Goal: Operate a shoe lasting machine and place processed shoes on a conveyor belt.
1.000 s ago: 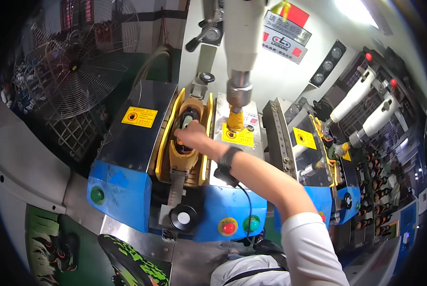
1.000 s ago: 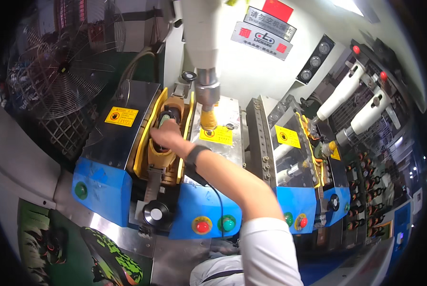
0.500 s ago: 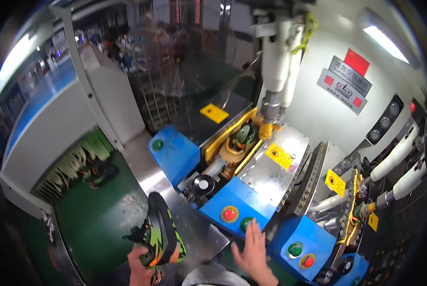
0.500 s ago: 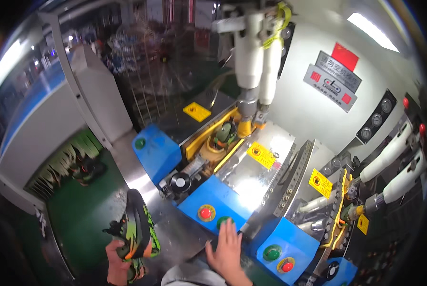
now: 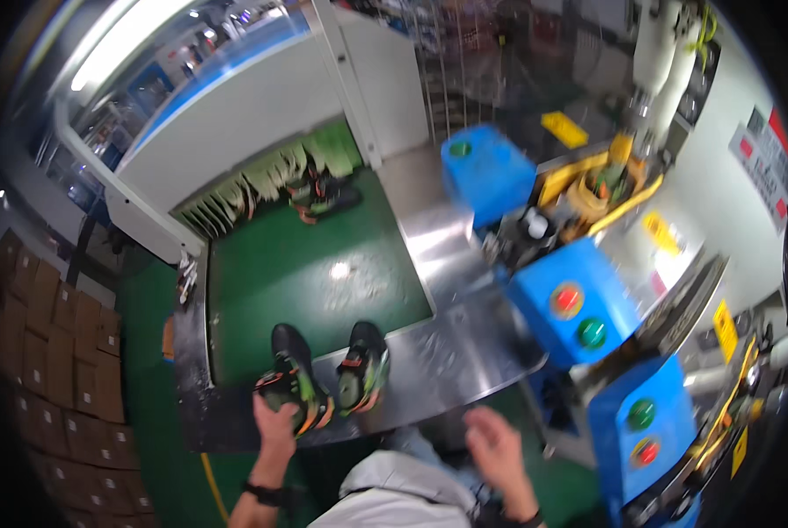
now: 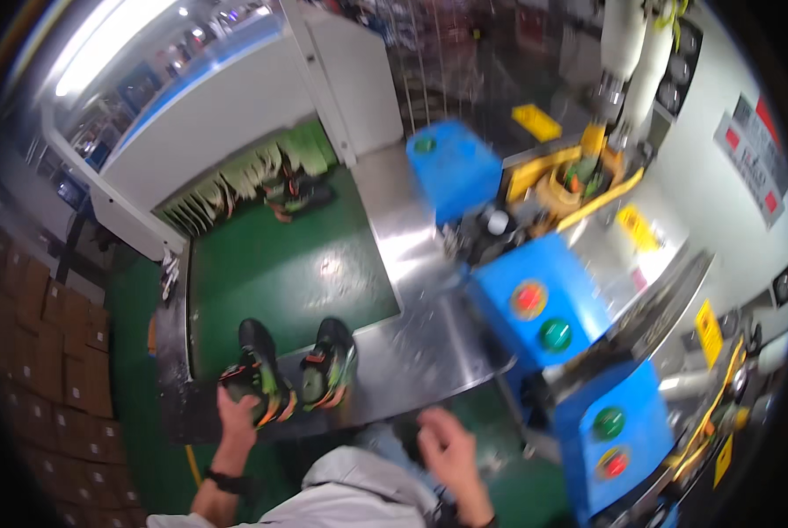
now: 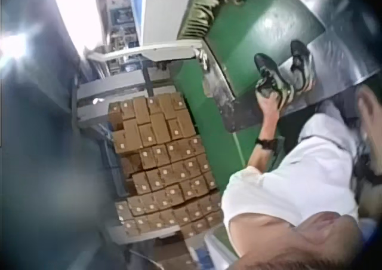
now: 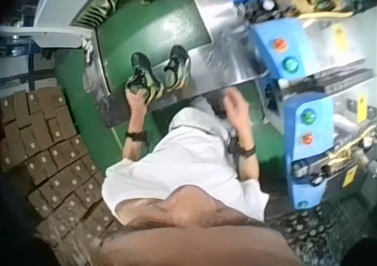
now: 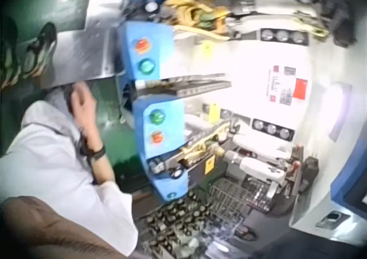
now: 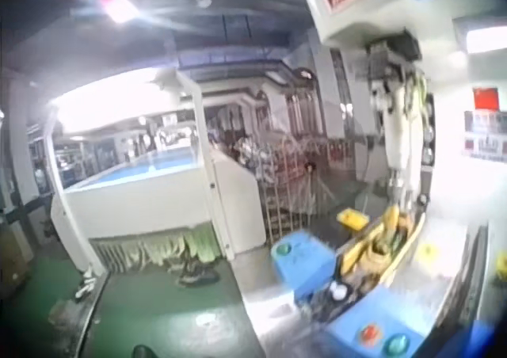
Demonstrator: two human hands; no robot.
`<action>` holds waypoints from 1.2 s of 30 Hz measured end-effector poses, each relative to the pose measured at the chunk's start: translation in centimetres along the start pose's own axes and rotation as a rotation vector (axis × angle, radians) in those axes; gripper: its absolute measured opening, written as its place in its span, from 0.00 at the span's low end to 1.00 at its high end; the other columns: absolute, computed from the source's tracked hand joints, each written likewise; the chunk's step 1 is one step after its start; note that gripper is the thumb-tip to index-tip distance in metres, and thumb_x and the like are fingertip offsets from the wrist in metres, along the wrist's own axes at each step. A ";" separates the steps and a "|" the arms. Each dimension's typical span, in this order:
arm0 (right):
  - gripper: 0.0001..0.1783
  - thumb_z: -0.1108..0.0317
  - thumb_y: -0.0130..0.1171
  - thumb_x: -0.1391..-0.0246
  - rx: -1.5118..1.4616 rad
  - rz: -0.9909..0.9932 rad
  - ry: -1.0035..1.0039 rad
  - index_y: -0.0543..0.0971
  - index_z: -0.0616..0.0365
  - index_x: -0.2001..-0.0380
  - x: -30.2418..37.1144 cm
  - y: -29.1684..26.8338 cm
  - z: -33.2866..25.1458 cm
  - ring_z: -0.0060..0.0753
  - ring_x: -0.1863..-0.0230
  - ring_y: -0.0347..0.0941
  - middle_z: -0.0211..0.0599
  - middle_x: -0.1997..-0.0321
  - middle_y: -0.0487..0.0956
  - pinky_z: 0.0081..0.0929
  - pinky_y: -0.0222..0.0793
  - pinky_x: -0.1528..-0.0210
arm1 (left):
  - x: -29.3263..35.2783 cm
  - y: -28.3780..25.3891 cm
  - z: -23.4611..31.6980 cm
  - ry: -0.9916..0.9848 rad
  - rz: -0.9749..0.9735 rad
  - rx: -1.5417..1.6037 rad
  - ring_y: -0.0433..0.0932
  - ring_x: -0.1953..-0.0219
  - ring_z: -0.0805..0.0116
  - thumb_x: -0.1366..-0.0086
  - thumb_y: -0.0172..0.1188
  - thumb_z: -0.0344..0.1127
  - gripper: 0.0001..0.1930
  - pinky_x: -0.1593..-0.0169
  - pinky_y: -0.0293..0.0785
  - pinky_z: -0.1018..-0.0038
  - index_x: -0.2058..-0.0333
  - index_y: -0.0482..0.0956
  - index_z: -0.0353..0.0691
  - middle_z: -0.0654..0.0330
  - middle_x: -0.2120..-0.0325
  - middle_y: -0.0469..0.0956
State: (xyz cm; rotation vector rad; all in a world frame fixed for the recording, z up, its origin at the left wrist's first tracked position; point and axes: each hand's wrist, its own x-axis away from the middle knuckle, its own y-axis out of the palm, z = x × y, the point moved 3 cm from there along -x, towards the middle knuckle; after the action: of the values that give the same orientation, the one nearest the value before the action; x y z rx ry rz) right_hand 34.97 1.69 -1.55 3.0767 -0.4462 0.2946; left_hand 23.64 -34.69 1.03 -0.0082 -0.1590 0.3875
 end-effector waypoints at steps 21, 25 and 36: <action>0.38 0.82 0.60 0.64 -0.613 0.005 0.473 0.64 0.62 0.44 -6.4 23.0 4.1 0.29 0.48 0.68 0.36 0.49 0.72 0.31 0.64 0.43 | -14.0 -3.2 -11.2 -0.695 -0.661 0.002 0.75 0.53 0.60 0.59 0.56 0.22 0.37 0.47 0.72 0.63 0.44 0.63 0.37 0.56 0.55 0.72; 0.43 0.80 0.58 0.61 -0.577 0.337 0.145 0.59 0.62 0.37 4.9 18.7 1.3 0.30 0.38 0.62 0.36 0.42 0.68 0.27 0.52 0.34 | -8.8 2.0 -2.5 -0.387 -1.084 -0.058 0.69 0.46 0.62 0.60 0.57 0.26 0.44 0.44 0.70 0.66 0.38 0.57 0.38 0.57 0.48 0.68; 0.44 0.75 0.63 0.61 -0.470 1.468 -0.249 0.59 0.62 0.37 48.8 35.9 -8.0 0.28 0.38 0.63 0.37 0.39 0.68 0.29 0.53 0.33 | 21.0 -3.2 5.1 -0.848 -2.668 -0.194 0.72 0.48 0.54 0.66 0.56 0.28 0.49 0.42 0.69 0.63 0.37 0.56 0.38 0.51 0.45 0.66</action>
State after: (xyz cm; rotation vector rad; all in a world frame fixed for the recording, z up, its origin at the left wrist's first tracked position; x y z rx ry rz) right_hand 69.26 -46.01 15.20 1.7763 -2.2417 -0.1961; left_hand 43.23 -29.80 9.43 0.1681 -0.8456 -2.3365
